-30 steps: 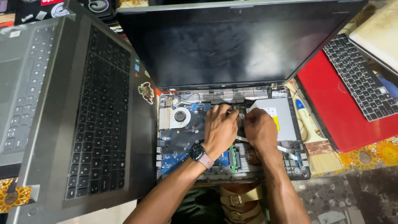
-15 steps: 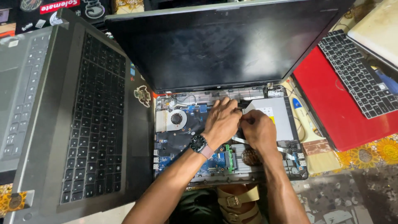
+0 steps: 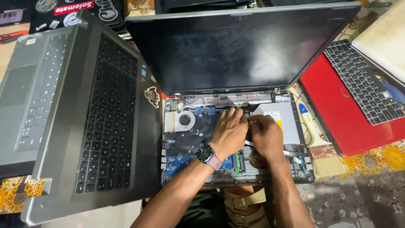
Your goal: Cleaning the internal components of a disassembled laptop with a brush and reconnecting a ribbon cable to the motherboard.
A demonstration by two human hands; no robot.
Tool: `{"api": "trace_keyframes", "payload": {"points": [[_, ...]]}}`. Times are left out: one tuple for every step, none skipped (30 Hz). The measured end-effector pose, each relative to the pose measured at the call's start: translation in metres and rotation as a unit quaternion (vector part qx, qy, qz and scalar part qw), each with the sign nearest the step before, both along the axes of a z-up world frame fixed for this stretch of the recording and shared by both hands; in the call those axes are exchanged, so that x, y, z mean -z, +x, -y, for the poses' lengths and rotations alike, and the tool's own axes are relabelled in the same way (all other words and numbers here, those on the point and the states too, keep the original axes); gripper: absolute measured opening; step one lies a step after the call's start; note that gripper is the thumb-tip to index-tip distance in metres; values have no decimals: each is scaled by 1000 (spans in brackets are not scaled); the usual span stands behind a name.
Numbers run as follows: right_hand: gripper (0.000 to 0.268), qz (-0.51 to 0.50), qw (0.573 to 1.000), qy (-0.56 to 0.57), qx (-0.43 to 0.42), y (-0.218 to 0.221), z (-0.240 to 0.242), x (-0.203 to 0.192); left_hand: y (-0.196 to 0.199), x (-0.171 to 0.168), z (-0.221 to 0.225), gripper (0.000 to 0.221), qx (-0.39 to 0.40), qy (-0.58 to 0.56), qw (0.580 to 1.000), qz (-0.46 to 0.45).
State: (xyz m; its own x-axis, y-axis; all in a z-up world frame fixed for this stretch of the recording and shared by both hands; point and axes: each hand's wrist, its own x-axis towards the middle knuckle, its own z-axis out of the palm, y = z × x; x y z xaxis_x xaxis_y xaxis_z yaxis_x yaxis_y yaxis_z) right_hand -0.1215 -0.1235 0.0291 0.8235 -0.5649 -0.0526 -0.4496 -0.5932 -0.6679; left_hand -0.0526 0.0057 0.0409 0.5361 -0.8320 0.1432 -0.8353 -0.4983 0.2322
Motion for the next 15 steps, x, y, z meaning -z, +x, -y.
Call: {"api": "trace_keyframes", "payload": {"points": [[25, 35, 999, 29, 1, -2, 3, 2, -4, -2, -2, 31, -5, -2, 1000, -8], [25, 34, 999, 30, -2, -3, 3, 2, -6, -8, -6, 31, -8, -3, 1000, -8], [25, 49, 998, 34, -1, -4, 4, 1, -8, -14, -10, 35, -2, -17, 999, -28], [26, 64, 997, 40, 0, -4, 3, 1, -10, -21, -14, 39, 3, -31, 998, -48], [26, 64, 997, 41, -3, -7, 3, 0, -10, -25, -18, 39, 0, -30, 998, -48], [27, 85, 995, 43, 1, -8, 3, -2, -9, -31, -21, 41, -23, -15, 995, -92], [29, 105, 993, 46, 5, -10, 4, -3, -8, -36, -23, 43, -46, 0, 989, -137], [29, 105, 993, 47, 6, -13, 0, -10, -10, -51, -29, 43, -46, 0, 989, -137], [29, 125, 990, 67, 16, -15, -4, -16, -11, -66, -35, 41, -63, -2, 986, -151], [30, 144, 985, 88, 26, -18, -9, -22, -12, -81, -41, 39, -81, -3, 983, -166], [30, 143, 985, 89, 26, -17, -4, -17, -14, -80, -45, 39, -82, -2, 983, -167], [28, 129, 989, 77, 11, -16, 1, -11, -15, -80, -48, 38, -84, -15, 982, -169], [28, 115, 991, 65, -5, -14, 5, -5, -16, -79, -52, 38, -86, -28, 981, -171], [28, 113, 991, 66, -4, -12, 4, -3, -19, -88, -56, 38, -86, -28, 981, -173], [29, 82, 996, 14, -28, -9, 4, -1, -22, -98, -61, 35, -99, -39, 976, -190]]}}
